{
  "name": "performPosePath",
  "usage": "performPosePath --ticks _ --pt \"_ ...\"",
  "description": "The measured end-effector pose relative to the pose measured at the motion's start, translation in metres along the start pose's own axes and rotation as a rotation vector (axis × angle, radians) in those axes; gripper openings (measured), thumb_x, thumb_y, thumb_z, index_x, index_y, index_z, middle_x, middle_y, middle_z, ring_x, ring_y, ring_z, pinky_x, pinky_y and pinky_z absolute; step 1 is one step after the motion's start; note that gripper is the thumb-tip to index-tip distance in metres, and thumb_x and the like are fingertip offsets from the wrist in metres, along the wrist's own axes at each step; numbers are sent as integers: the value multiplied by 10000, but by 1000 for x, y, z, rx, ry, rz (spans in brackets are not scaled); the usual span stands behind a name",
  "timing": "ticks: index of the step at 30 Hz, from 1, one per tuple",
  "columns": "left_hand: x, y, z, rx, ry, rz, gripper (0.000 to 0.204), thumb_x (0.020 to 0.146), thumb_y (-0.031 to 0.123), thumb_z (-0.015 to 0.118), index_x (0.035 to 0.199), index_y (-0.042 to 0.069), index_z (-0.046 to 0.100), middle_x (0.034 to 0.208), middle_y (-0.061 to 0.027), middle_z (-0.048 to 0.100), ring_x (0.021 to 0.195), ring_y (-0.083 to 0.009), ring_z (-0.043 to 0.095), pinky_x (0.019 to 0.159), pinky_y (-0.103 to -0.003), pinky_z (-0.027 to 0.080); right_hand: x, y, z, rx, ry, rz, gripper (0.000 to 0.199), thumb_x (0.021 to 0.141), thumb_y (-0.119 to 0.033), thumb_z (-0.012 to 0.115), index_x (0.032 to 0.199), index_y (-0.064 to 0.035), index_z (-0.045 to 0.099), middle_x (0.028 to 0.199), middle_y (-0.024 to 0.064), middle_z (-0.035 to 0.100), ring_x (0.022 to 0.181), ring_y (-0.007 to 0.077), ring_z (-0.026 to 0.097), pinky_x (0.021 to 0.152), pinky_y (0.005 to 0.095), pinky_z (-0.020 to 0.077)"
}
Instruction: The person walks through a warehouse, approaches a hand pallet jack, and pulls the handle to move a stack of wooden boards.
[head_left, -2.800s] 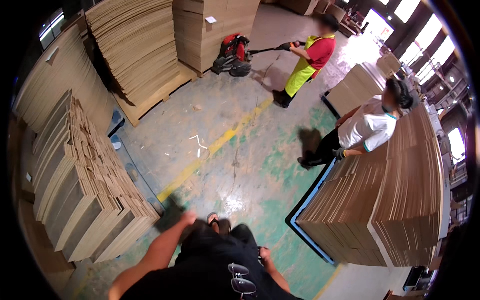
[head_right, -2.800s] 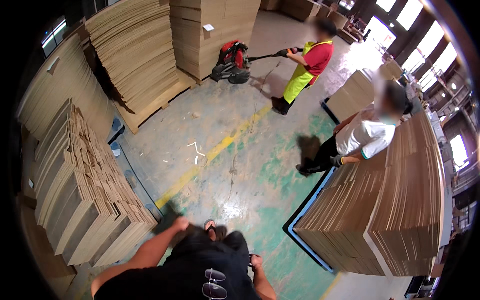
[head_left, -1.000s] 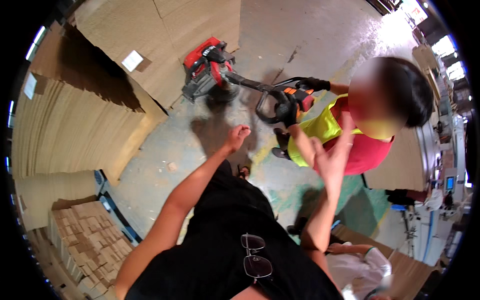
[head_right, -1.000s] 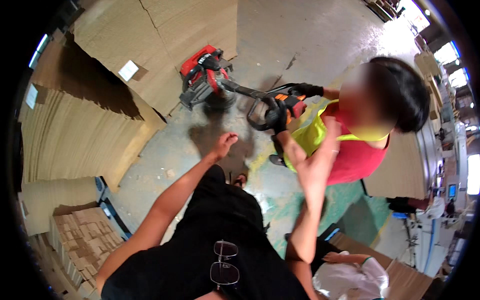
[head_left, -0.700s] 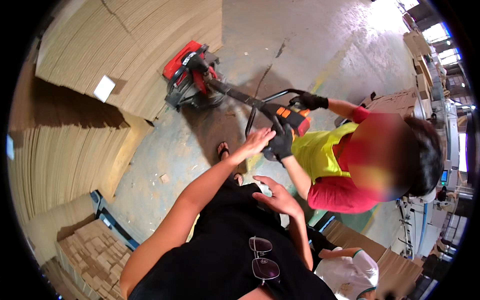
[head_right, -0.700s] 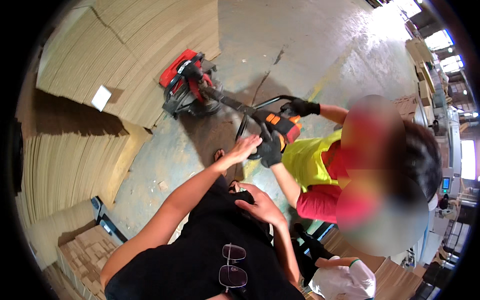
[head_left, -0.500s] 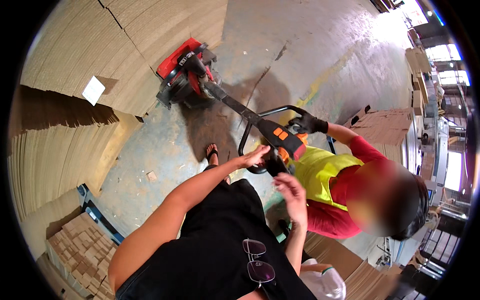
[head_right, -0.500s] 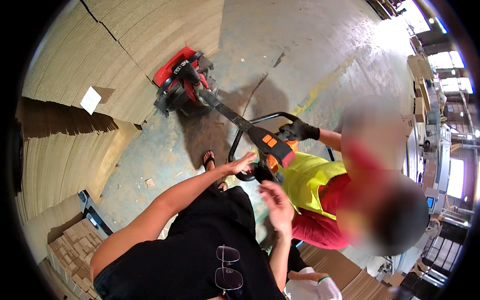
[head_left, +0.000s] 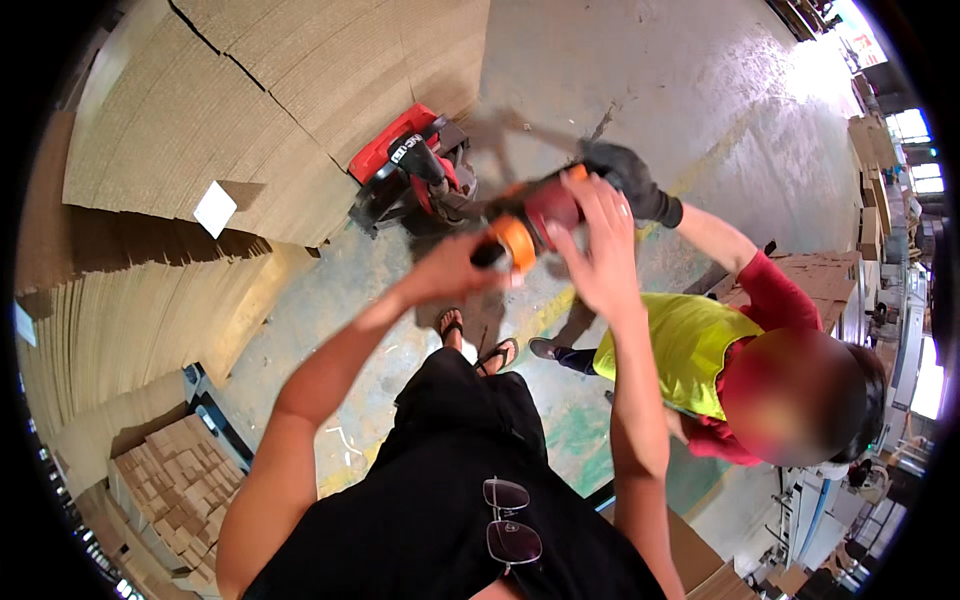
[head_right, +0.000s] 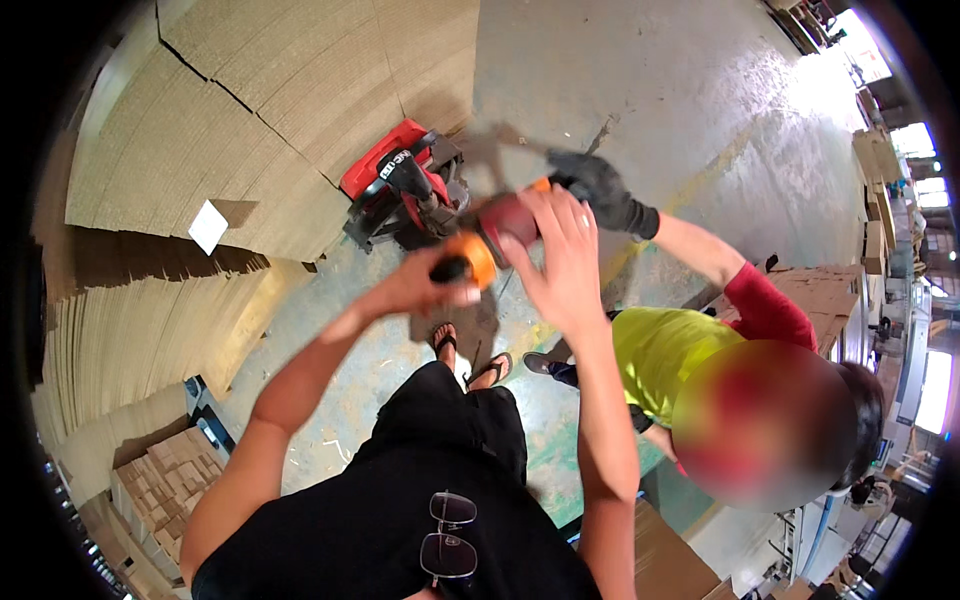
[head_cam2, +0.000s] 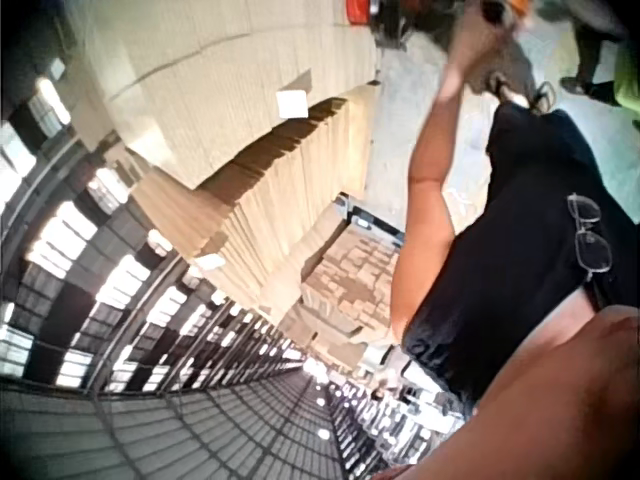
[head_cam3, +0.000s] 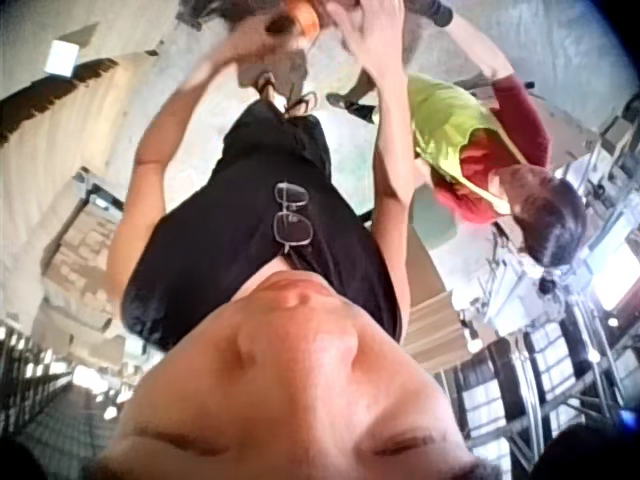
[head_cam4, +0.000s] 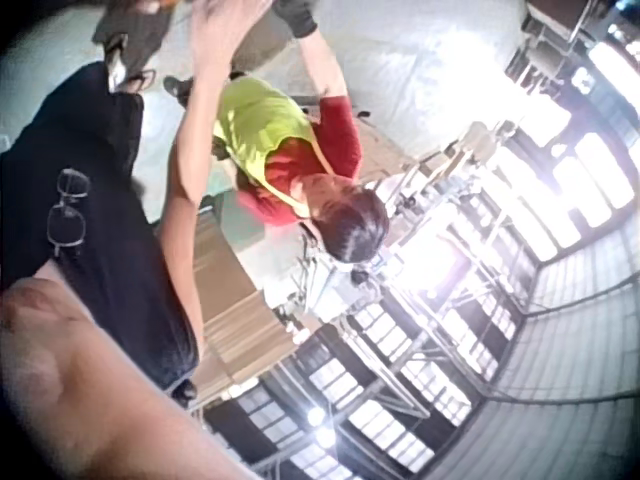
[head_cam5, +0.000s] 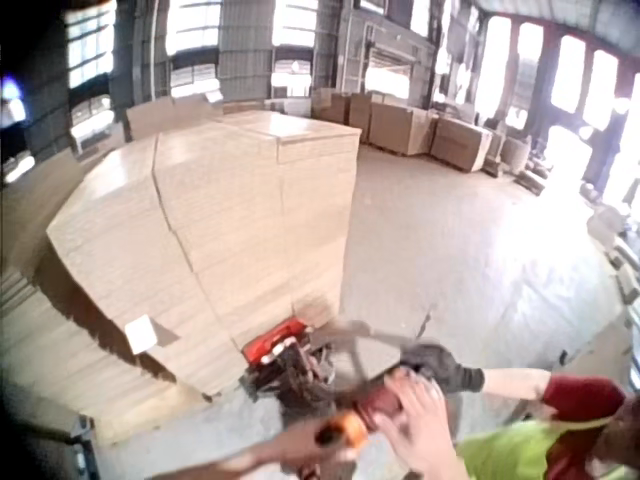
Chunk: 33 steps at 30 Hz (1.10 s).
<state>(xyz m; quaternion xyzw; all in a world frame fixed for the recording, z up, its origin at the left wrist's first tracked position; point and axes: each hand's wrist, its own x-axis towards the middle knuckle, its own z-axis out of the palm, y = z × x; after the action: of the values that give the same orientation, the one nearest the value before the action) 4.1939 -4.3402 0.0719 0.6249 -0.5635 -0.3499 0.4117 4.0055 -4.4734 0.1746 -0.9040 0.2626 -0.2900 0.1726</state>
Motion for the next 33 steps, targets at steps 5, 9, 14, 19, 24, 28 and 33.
performPosePath --ticks 5,9,14,19,24,28,33 --pt "48 45 -67 -190 -127 -432 600 800 478 738 1196 51 592 898 -95 675 801 -214 631 773 -368 504 70 13 7 -116 -75 -4 453 869 -358 636 1236 -99 574 1103 142 602 1093 338 560 1074 553 294" --pt "23 33 -8 -70 -18 -81 631 786 488 745 1203 46 579 889 -142 670 812 -262 641 730 -404 500 71 34 7 -45 -266 -35 369 849 -365 656 1068 -69 662 935 146 635 1013 336 591 1026 454 379" --pt "-48 38 106 97 -338 -326 651 788 423 745 1252 57 472 1021 -241 662 945 -466 616 769 -493 501 -34 66 -22 60 -639 -38 450 810 -397 701 1088 -44 686 878 178 680 859 364 625 856 462 465" --pt "-128 8 90 199 -515 -230 525 816 318 705 1246 91 508 1083 -193 657 935 -407 648 745 -487 505 -95 53 -2 267 -1045 -19 749 786 -562 670 1377 -136 500 807 177 667 719 349 642 696 448 496" --pt "-175 17 48 538 -313 -639 221 666 91 673 881 139 692 759 -136 672 817 -362 652 688 -458 497 -118 31 44 565 -1215 -64 879 747 -639 671 1457 -196 403 676 207 613 683 395 634 673 460 482" --pt "-201 10 92 649 -121 -665 242 604 50 667 828 136 704 791 -146 684 817 -366 647 716 -463 507 -139 38 44 688 -1201 -102 874 730 -630 701 1438 -192 435 790 218 664 768 387 661 753 435 497" --pt "-178 29 151 626 -47 -746 282 617 86 657 884 158 711 808 -141 691 851 -347 659 749 -451 518 -139 82 21 682 -1246 -141 779 753 -576 722 1397 -204 490 940 218 678 883 388 667 809 428 497"
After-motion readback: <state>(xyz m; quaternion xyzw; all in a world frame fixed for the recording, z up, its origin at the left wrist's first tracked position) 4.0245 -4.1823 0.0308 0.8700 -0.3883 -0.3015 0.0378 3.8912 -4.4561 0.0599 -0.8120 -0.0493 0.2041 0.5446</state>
